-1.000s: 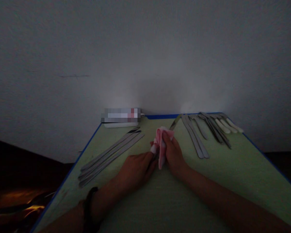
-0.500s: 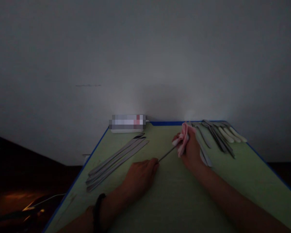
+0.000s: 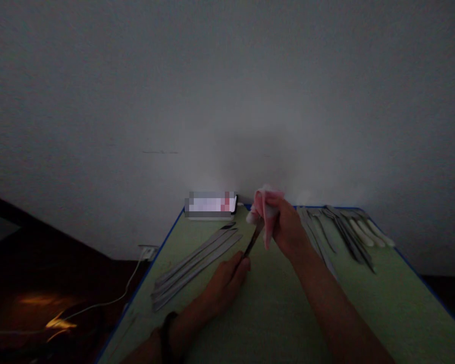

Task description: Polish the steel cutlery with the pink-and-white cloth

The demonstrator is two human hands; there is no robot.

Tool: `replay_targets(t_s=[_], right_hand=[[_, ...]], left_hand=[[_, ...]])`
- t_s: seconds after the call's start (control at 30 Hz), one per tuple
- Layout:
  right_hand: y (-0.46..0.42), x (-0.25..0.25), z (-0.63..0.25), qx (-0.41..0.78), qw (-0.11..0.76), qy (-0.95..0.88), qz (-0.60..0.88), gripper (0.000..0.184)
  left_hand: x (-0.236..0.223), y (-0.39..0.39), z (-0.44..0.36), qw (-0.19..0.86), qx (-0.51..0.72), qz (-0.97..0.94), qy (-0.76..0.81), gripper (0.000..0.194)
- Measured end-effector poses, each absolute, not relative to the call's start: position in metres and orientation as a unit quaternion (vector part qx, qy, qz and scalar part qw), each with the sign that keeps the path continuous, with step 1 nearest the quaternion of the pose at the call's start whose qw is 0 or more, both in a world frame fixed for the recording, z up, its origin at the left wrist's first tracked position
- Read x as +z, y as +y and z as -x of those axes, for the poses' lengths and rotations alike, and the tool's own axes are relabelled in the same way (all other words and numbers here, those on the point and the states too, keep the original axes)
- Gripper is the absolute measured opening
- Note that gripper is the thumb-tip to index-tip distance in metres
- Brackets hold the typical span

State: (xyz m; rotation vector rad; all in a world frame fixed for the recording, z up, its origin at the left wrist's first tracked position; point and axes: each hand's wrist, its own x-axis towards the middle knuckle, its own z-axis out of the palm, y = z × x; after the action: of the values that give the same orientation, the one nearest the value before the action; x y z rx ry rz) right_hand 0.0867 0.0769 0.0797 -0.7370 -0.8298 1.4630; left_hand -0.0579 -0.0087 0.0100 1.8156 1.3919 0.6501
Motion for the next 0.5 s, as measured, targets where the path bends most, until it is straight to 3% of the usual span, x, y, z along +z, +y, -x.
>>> replay_targets(t_s=[0.2,0.5], right_hand=[[0.074,0.087,-0.088,0.625,0.611,-0.364,0.321,0.025],[0.076,0.079,-0.084,0.563,0.662,-0.331,0.369,0.035]], left_hand=[[0.011,-0.008,0.058,0.411,0.274,-0.685,0.535,0.044],[0.011,0.005,0.042,0.382,0.245,-0.712,0.536,0.042]])
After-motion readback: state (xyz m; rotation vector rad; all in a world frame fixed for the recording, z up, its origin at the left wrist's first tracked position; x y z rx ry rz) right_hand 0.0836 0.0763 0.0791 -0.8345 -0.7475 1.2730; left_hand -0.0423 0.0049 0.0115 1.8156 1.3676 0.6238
